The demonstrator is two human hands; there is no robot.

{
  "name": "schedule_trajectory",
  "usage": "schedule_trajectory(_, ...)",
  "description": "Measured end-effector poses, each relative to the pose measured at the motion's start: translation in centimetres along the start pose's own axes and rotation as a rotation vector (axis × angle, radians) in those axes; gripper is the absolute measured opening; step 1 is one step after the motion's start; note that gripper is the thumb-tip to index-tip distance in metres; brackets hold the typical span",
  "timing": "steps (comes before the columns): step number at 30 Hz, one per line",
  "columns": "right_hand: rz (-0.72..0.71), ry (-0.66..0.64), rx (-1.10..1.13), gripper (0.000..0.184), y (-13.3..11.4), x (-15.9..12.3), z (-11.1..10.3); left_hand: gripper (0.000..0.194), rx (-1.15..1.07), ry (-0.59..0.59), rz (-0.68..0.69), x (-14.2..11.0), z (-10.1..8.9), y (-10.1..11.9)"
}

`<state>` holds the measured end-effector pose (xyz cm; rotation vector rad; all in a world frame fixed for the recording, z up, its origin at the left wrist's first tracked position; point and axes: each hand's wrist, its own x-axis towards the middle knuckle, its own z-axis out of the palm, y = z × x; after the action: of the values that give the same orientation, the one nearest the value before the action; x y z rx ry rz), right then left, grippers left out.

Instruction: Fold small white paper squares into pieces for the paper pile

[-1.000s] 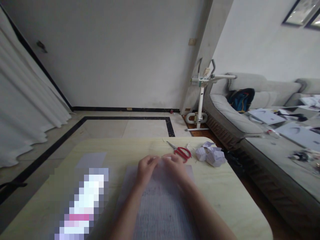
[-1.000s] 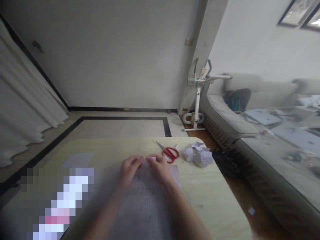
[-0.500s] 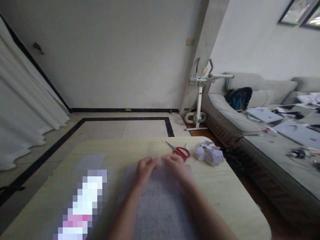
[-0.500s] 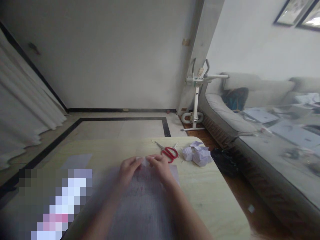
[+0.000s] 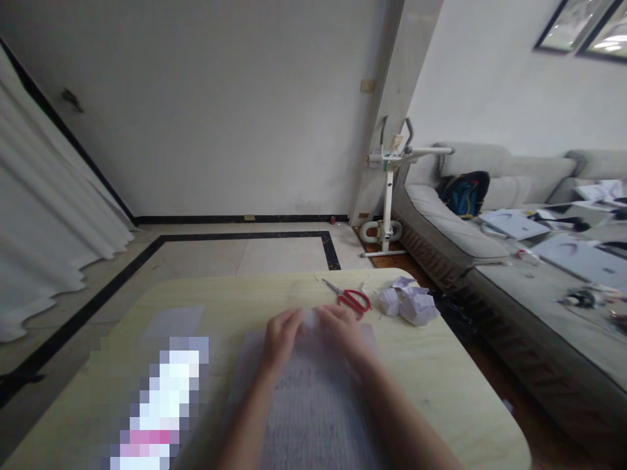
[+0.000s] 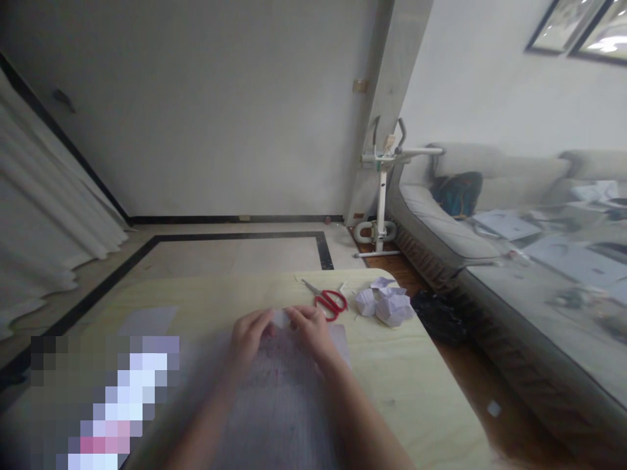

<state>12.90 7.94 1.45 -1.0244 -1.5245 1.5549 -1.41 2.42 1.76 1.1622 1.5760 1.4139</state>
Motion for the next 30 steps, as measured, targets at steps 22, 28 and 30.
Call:
schedule_trajectory(22, 0.045, 0.034, -0.008, 0.035, 0.2, 0.1, 0.1, 0.035, -0.123, 0.036, -0.014, 0.0, 0.6, 0.1)
schedule_trajectory(28, -0.003, 0.078, 0.051, 0.034, 0.7, 0.4, 0.0, 0.045, -0.203, 0.024, -0.013, 0.3, 0.6, -0.5)
schedule_trajectory(30, -0.015, 0.085, 0.146, 0.029, 0.4, 0.3, 0.1, 0.044, -0.250, 0.072, -0.059, 0.4, 0.7, -0.9)
